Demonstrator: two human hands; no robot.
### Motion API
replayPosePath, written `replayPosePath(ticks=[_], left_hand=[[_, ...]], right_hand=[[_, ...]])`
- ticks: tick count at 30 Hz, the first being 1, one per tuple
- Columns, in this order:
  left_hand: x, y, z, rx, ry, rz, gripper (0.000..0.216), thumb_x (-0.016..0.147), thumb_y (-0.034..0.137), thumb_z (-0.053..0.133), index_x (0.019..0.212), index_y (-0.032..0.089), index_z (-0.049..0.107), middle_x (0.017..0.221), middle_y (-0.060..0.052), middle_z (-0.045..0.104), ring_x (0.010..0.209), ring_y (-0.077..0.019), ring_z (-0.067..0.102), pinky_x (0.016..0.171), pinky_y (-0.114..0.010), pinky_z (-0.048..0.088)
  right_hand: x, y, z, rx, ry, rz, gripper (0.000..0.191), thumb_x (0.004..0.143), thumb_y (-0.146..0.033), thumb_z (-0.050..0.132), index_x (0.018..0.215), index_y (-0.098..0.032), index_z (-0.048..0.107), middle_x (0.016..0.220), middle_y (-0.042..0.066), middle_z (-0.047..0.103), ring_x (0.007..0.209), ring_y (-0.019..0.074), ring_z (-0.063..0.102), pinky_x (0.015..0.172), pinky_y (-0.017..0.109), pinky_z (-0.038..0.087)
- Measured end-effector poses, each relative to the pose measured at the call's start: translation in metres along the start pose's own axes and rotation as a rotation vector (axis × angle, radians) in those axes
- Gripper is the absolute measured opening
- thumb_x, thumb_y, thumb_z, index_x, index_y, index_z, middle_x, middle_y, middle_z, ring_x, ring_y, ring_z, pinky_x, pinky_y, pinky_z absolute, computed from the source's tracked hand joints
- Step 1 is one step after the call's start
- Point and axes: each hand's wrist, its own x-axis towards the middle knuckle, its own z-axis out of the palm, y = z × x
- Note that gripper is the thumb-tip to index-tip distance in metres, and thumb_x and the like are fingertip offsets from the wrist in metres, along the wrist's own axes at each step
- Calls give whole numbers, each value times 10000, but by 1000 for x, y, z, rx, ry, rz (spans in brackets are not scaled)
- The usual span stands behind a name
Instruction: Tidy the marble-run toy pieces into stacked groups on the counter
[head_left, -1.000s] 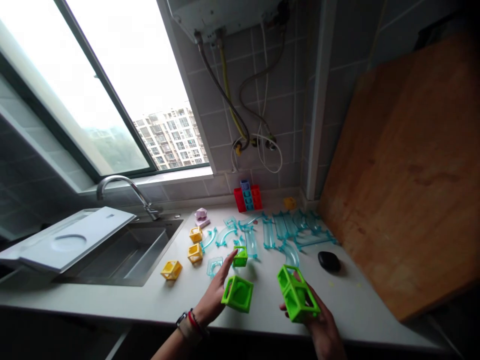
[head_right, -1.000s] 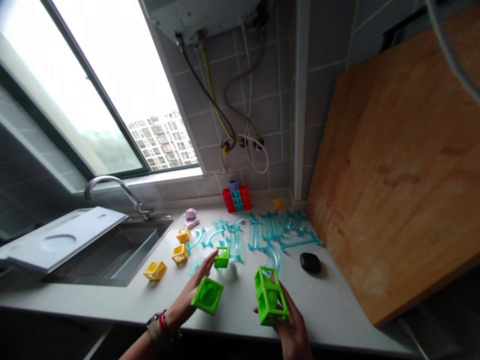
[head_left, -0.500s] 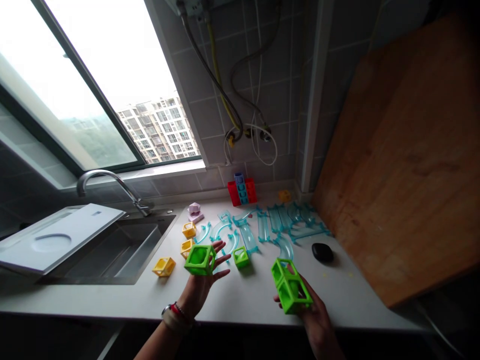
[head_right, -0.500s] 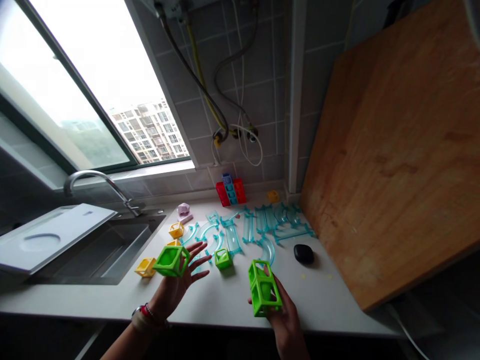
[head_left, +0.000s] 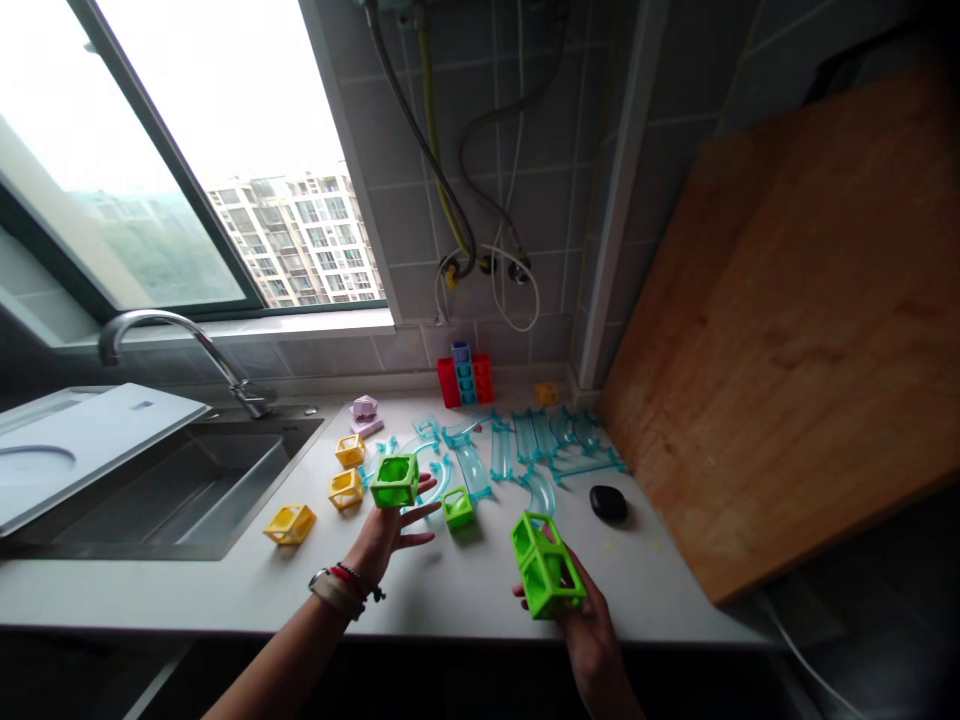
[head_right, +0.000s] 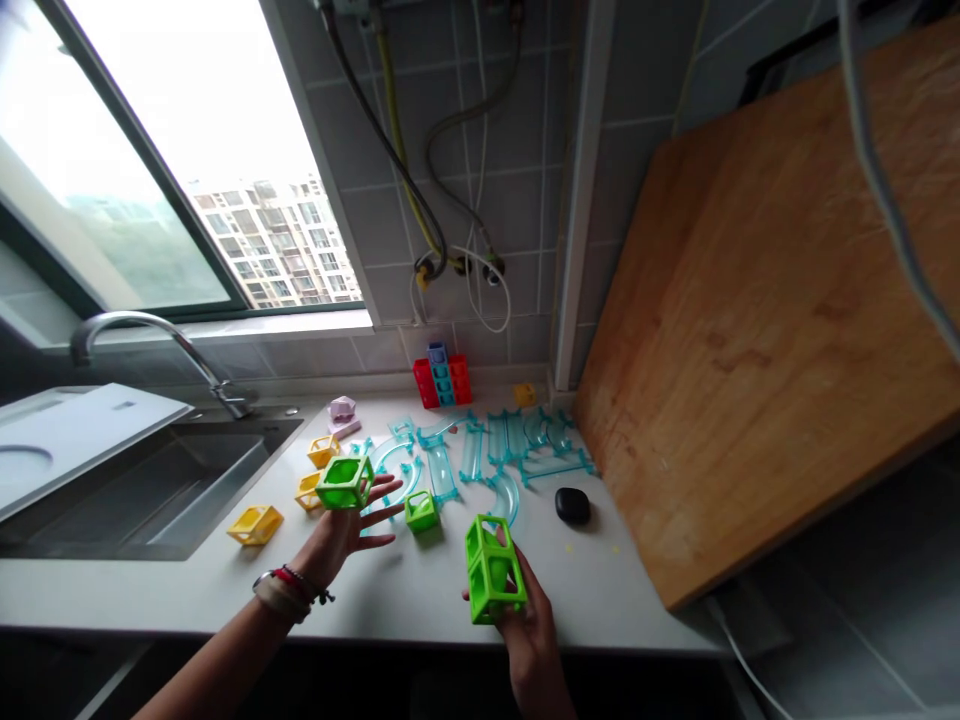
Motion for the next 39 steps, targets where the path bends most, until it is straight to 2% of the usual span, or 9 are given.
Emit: replayPosePath(ticks=[7,12,17,23,28,31,35,39], left_hand=[[6,-12,0,69,-1,25,656,874,706,502,1362,270,535,1535,-144,502,1122,-331,679,687,-365,601],[16,-4,4,77,-72,-56,736,834,745,484,1346,219,530,1373,-200,619,985,-326,726,593,-308,556],[19,-7,4,87,-189,-70,752,801,770,507,1304,214,555,1117,-155,690,916,-334,738,592,-331,553],[13,-12,4,46,-254,-89,704,822,747,502,1285,222,575,916,-78,637,769,-295,718,593,-379,564],[1,-10,2,-29,-349,-184,759,832,745,467,1334,188,586,900,-71,598,771,-280,678,646,-412,563],[-8,-10,3,-49,-353,-217,763,847,715,486,1402,194,530,871,-55,592,777,-270,664,695,-424,562],[-15,-13,7,-100,-350,-203,796,859,722,476,1496,252,388,837,-38,605,763,-263,659,719,-454,567],[-23,-11,8,-112,-333,-191,802,851,724,514,1500,272,379,859,-44,616,770,-263,661,728,-473,569]], right_hand=[[1,1,-1,-67,-23,-27,567,918,-463,664,1435,-255,559,1181,117,759,906,301,755,860,459,602],[0,4,-3,-55,-32,-15,534,916,-454,676,1413,-290,572,1286,101,719,928,286,760,889,448,599],[1,1,-1,-77,-40,-24,554,908,-459,683,1417,-277,565,1326,108,696,948,288,764,870,435,599],[0,1,2,-118,-27,-36,546,909,-479,670,1398,-252,586,1100,96,771,905,294,757,882,473,587],[5,-5,1,-67,-65,-19,548,895,-462,682,1393,-254,592,1127,101,769,950,302,742,864,475,579],[23,-22,19,58,-98,-13,432,908,-456,646,1289,-255,673,1066,94,782,965,302,733,857,486,575],[62,-42,62,243,-174,39,223,878,-377,663,1026,-255,776,1059,66,788,1012,291,723,940,502,538],[91,-33,95,319,-178,184,167,839,-339,677,957,-270,773,1068,24,793,1045,289,720,1005,540,486]])
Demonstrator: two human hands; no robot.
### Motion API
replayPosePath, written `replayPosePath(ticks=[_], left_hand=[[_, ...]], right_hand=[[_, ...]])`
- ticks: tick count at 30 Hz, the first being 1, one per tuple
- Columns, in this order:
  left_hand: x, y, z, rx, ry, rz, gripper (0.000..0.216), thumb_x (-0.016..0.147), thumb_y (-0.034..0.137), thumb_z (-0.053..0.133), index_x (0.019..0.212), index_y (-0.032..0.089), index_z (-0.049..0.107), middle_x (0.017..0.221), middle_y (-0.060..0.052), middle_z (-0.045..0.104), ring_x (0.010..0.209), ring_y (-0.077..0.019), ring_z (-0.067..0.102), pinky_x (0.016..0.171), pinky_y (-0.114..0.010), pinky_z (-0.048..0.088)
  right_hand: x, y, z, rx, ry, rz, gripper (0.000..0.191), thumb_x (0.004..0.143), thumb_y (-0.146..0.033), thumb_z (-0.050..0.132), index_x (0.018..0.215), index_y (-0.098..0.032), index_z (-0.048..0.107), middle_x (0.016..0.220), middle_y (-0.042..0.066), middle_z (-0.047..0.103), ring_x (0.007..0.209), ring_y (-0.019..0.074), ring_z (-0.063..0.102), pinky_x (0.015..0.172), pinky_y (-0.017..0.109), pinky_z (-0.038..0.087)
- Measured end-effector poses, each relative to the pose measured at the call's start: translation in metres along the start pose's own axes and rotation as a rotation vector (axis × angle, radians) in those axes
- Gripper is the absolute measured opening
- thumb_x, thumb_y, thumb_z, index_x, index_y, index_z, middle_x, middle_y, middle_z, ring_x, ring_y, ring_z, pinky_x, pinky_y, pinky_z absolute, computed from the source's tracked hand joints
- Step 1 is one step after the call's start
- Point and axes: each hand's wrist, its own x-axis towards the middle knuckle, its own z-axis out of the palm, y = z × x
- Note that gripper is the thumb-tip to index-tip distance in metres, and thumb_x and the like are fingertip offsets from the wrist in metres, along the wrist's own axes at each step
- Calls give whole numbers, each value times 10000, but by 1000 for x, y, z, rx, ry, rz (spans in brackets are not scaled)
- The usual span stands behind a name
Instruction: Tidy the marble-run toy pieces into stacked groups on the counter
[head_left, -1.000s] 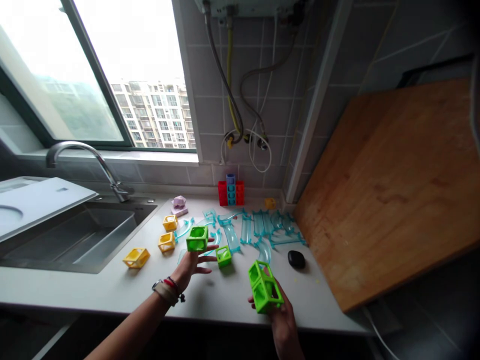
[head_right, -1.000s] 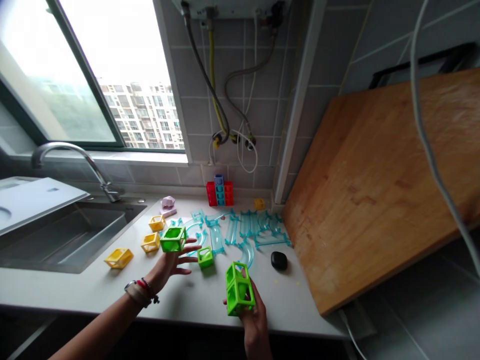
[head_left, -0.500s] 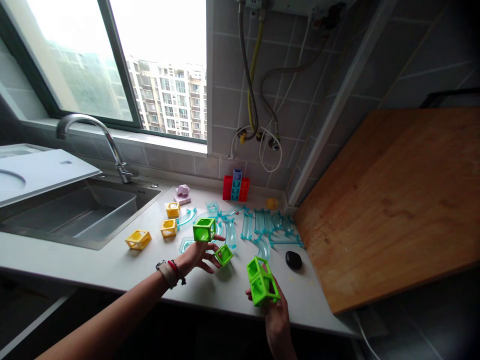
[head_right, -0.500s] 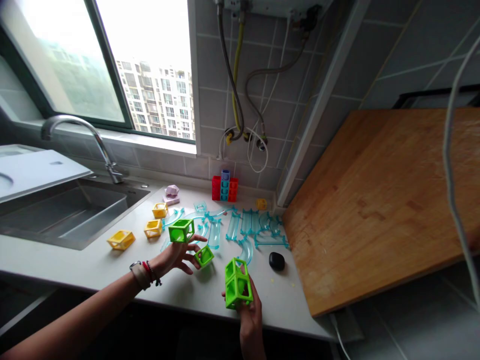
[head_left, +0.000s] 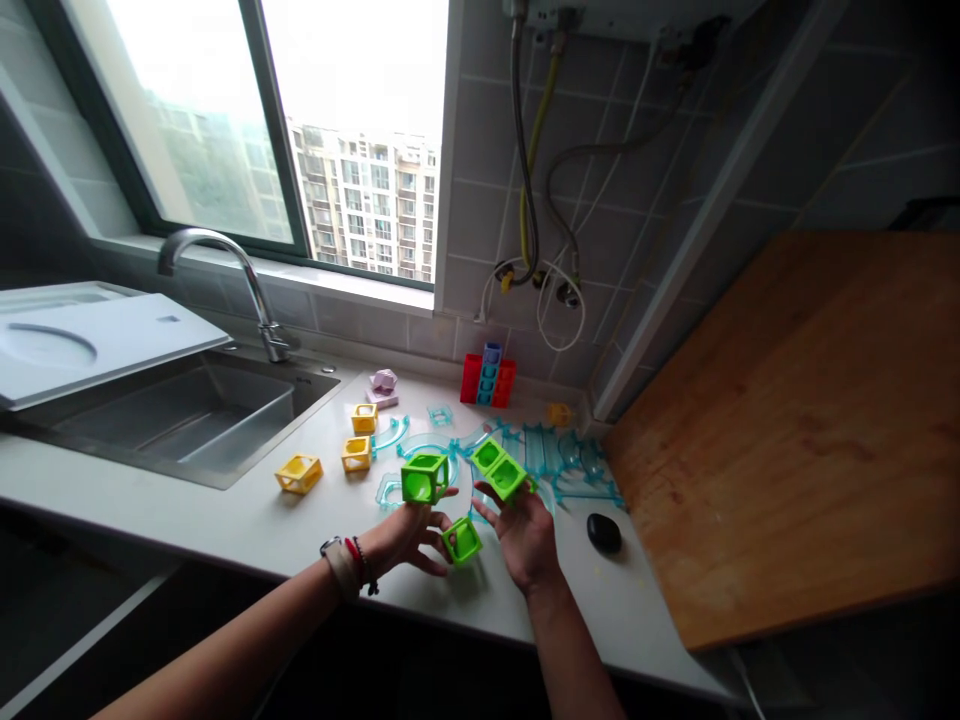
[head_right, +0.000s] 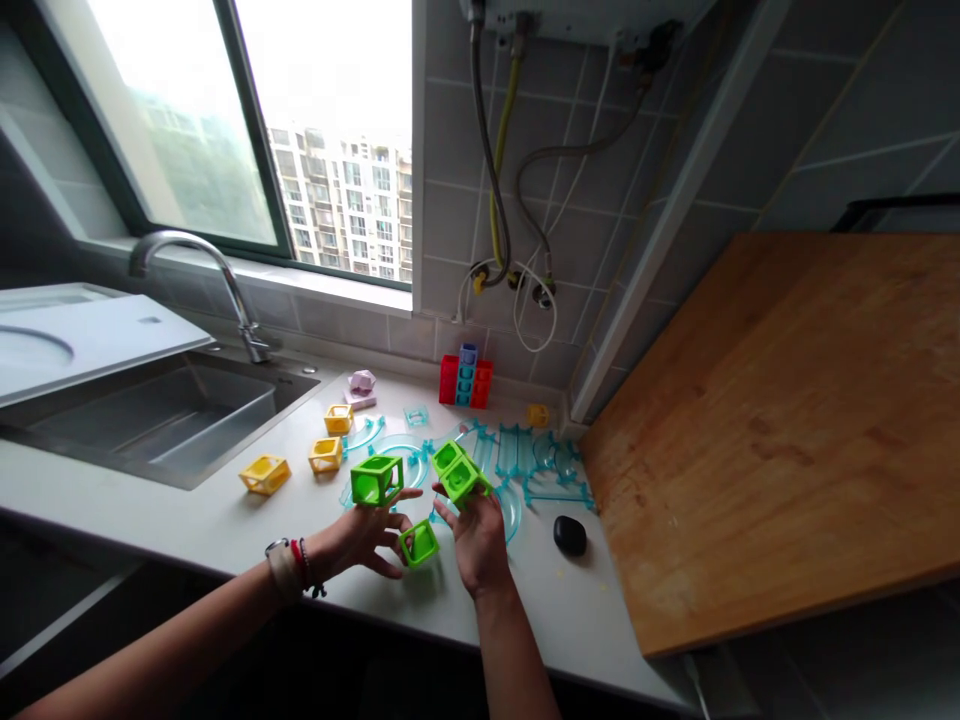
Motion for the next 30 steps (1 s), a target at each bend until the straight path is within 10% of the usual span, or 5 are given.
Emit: replayPosePath(ticks=[8,14,21,30], left_hand=[[-30,11,4,-13,12,93,636,873,578,642,1425,297,497,903,-47,629,859,-254,674,812,-465,569],[-23,75,-26,266,221,184,567,841,674,609,1168,211,627,983,-75,656,888,-251,694,835,-444,591],[77,172,-80,832,604,202,574,906,583,612,1267,140,557,1027,-131,740,882,-256,728,781,-377,566],[194,180,-131,1354,852,178,350,965,348,642,1257,157,616,1277,-110,633,1112,-258,643,940,-479,554]], right_hand=[[-1,21,-16,-22,86,-17,175,814,-361,709,930,-250,778,957,29,807,947,278,746,990,502,500],[-44,19,-51,-35,14,-49,334,900,-519,621,1040,-265,786,992,87,802,933,311,736,898,525,553],[-54,29,-80,-8,-34,-48,419,886,-557,617,1159,-270,755,1038,122,799,942,335,740,855,521,563],[-51,31,-85,35,-63,-13,528,850,-591,663,1272,-278,707,1133,130,775,906,322,742,807,466,559]])
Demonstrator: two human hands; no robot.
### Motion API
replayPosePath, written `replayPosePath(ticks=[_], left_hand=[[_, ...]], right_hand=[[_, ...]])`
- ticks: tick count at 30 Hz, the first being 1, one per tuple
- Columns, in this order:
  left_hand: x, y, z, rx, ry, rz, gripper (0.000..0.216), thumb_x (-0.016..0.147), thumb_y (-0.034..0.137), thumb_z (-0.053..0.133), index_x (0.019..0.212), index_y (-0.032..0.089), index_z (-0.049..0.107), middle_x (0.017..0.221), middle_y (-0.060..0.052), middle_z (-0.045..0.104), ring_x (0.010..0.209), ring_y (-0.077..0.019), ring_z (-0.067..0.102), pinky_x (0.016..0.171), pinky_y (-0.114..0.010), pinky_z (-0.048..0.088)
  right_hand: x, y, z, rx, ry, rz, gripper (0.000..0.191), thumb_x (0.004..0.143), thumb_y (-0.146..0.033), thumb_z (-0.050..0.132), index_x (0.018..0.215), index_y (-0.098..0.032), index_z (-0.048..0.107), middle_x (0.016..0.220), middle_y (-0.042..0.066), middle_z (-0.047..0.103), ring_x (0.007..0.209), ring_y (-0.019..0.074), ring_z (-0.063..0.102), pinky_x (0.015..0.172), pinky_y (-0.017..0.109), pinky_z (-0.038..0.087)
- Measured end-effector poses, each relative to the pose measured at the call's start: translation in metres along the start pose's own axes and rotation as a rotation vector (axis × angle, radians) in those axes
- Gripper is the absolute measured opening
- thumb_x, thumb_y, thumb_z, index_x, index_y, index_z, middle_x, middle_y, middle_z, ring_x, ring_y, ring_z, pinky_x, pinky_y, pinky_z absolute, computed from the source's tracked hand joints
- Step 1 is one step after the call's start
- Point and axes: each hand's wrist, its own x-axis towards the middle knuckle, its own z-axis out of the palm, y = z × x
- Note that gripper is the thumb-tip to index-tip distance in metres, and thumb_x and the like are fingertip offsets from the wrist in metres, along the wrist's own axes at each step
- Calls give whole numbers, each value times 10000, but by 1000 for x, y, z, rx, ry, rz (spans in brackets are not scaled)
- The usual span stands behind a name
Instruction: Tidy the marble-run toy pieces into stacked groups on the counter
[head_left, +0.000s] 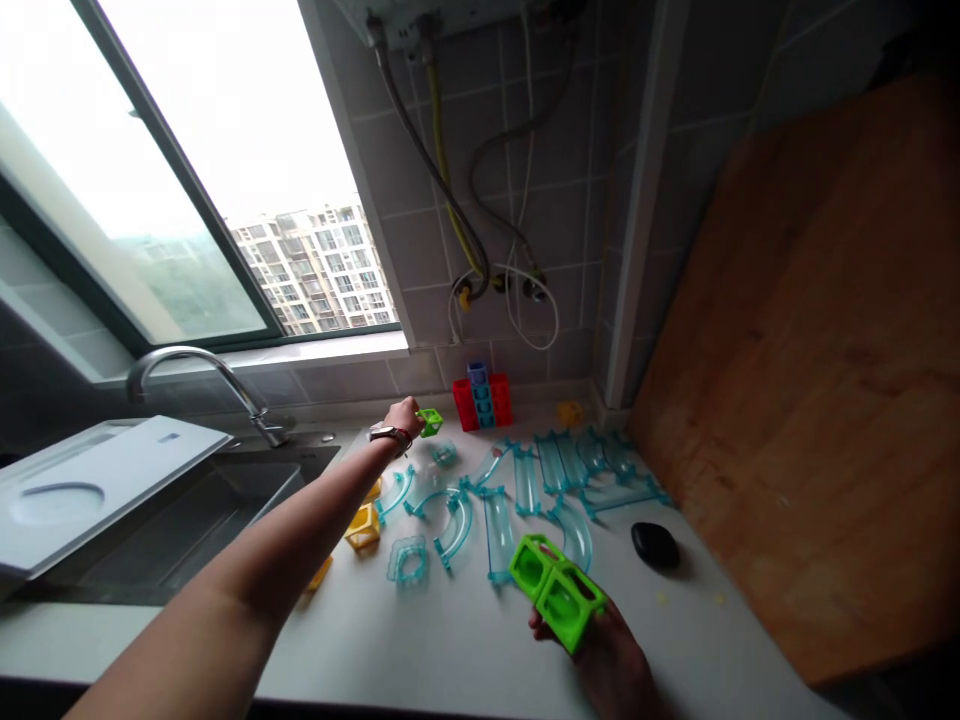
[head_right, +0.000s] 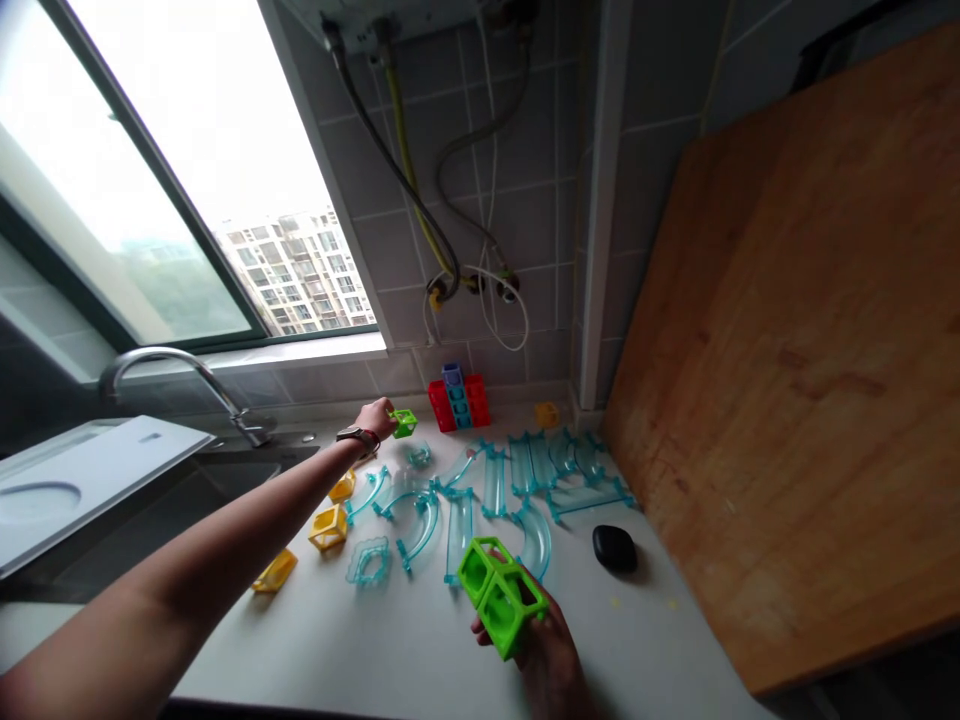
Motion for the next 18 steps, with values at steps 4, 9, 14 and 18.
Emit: replayPosePath(ticks=[4,9,14,18], left_hand=[[25,-5,21,117,-25,-15,326,962,339,651,1239,169,625,1247,-97,646,1081,-246,657,904,-446,572],[35,-15,40,181,-20,24,313,972,349,635,1227,167,630,1227,-95,655,1051,-234,665,887,-430,578],[24,-24,60,211,10,90,353,973,383,626,1252,167,615,1234,-100,650,1062,-242,659,906,-454,567],[14,-24,70,207,38,147,382,973,403,619,1269,163,602,1240,-105,646,1079,-251,652,927,-473,554]], right_hand=[[1,-3,7,27,45,17,581,786,-597,739,1243,-239,715,1071,140,780,862,323,743,762,455,563],[3,-3,9,66,43,38,660,710,-585,816,1252,-224,710,1124,164,764,859,336,740,734,455,559],[2,4,2,86,19,50,673,707,-585,821,1287,-268,695,1381,152,658,884,331,745,771,461,549],[0,8,-5,55,20,74,721,697,-607,819,1317,-270,673,1489,160,563,893,336,736,800,485,537]])
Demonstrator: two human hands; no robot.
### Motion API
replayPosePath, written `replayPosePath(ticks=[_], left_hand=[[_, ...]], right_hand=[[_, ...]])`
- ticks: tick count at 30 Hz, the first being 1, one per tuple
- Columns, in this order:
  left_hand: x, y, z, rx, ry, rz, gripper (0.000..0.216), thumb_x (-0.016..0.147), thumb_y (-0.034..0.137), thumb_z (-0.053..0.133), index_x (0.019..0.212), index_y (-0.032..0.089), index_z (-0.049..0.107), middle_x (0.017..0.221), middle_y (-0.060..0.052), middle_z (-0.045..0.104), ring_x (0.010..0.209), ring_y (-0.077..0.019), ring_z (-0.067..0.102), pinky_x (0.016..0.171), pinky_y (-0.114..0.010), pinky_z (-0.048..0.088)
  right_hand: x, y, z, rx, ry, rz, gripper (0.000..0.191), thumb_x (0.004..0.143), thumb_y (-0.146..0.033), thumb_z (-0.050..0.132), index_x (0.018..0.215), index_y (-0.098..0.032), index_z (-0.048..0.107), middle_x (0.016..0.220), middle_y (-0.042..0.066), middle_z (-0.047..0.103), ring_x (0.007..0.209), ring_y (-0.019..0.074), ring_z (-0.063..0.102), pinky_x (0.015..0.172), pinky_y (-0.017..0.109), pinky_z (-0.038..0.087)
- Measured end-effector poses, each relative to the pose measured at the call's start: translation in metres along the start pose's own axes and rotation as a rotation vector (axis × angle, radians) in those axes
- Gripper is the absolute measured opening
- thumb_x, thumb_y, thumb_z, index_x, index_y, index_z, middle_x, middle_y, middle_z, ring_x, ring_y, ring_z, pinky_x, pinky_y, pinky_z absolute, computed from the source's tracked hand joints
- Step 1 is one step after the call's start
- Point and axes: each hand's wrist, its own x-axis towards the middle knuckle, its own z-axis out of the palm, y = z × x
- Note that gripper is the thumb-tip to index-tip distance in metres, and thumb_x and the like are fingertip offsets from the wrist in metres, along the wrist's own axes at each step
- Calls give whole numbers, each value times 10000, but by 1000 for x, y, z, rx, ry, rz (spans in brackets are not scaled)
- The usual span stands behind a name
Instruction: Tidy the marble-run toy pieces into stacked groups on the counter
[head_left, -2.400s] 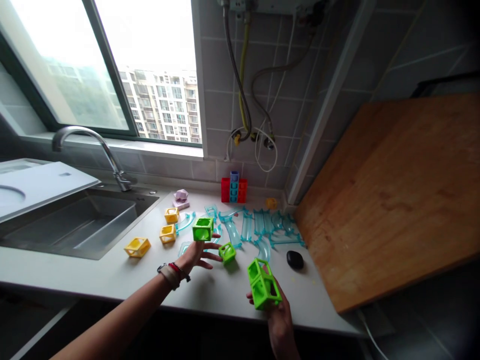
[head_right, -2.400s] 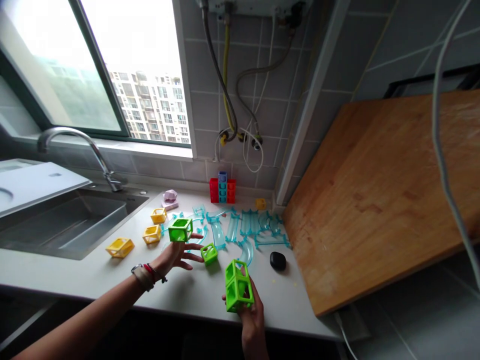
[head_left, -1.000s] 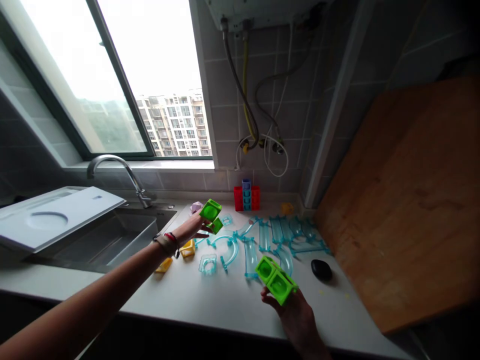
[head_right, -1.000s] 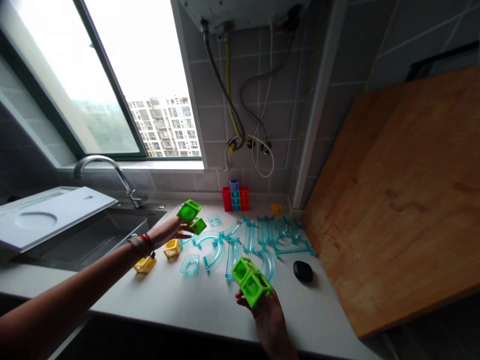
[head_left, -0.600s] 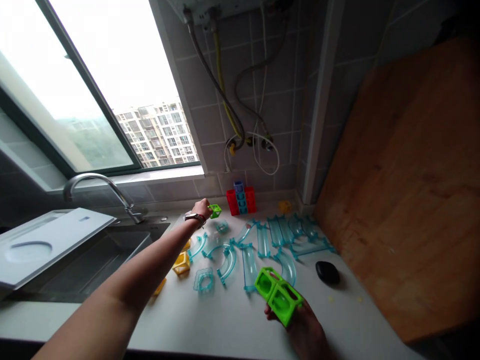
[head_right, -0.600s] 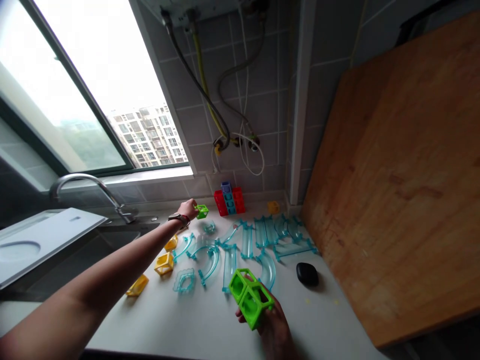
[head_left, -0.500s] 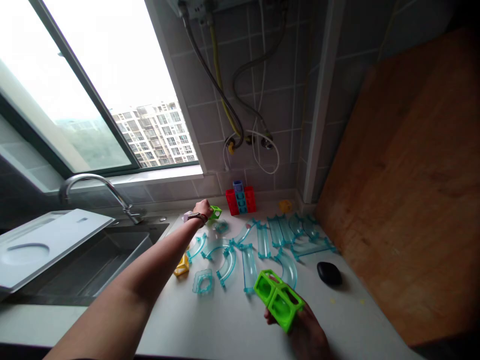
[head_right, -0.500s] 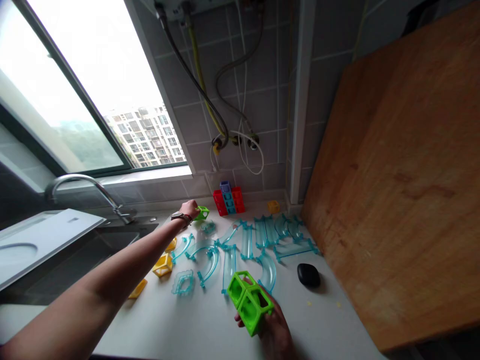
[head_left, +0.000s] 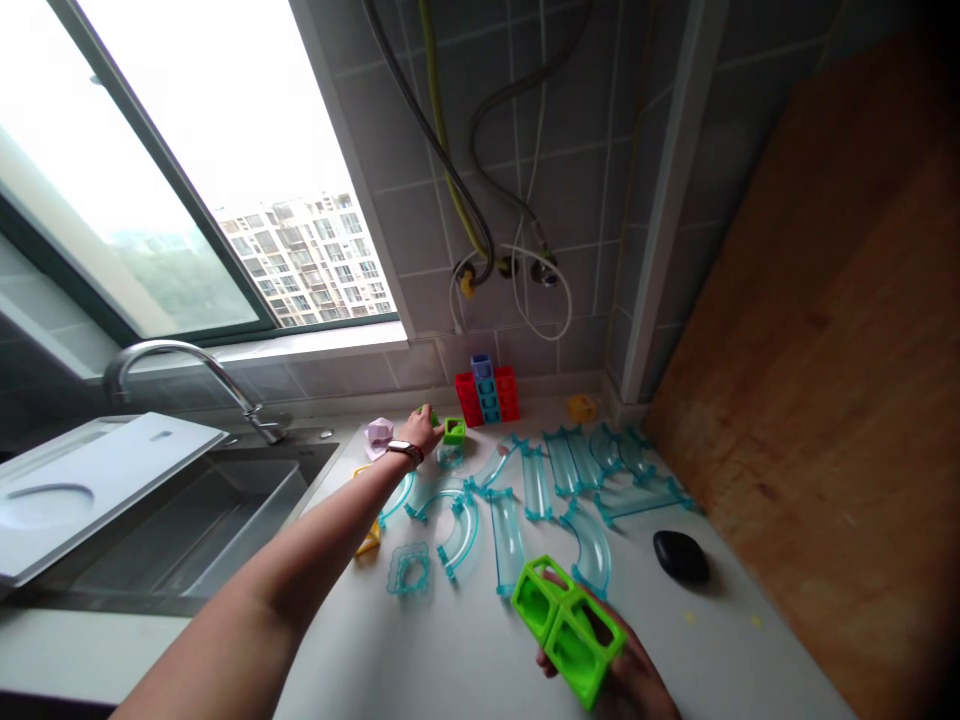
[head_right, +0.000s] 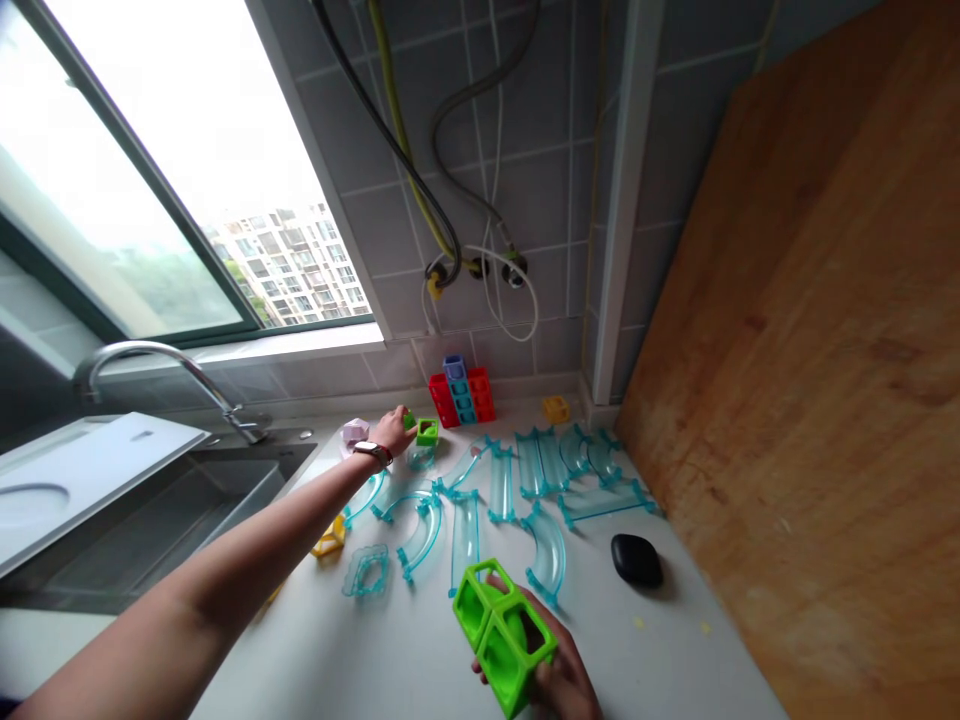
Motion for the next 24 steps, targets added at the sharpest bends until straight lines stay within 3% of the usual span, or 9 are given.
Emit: replayPosePath(ticks=[5,9,14,18,20,24], left_hand=[[-3,5,-8,-21,56,43,376,975,399,617,1270,166,602,1288,-112,623,1080,-249,649,916,-465,561],[-2,5,-26,-44,95,56,332,982,385,609,1234,168,623,1249,-102,641,1060,-239,654,907,-454,563],[-9,13,-53,-122,133,107,249,989,289,583,1194,158,636,1176,-95,680,1029,-226,665,908,-432,553],[-23,39,-73,-219,125,211,478,901,47,483,1335,227,575,1183,-71,708,990,-201,689,873,-335,544],[-32,58,-77,-253,88,279,558,842,10,480,1314,279,610,1188,-41,708,1015,-203,688,887,-317,536],[-44,105,-71,-293,-32,358,477,827,31,548,1191,298,699,1193,-44,691,1102,-238,660,977,-360,511]], right_hand=[[0,-2,-4,-60,-33,15,714,717,-631,788,1330,-286,663,1481,158,564,924,350,720,830,514,520],[-1,0,-3,-60,-43,13,728,723,-636,777,1343,-277,647,1402,169,627,923,353,718,819,512,523],[0,7,-4,-74,-14,-25,755,703,-637,791,1343,-271,630,1457,179,572,904,342,720,819,519,528],[1,8,-6,-86,-47,-11,794,715,-638,779,1376,-235,603,1391,193,609,893,330,718,819,516,538],[1,9,-7,-89,-49,-27,787,724,-635,777,1379,-236,598,1408,189,599,892,323,721,826,513,541],[0,17,-13,-70,-30,-75,727,740,-625,778,1352,-272,609,1528,166,506,911,322,731,814,508,557]])
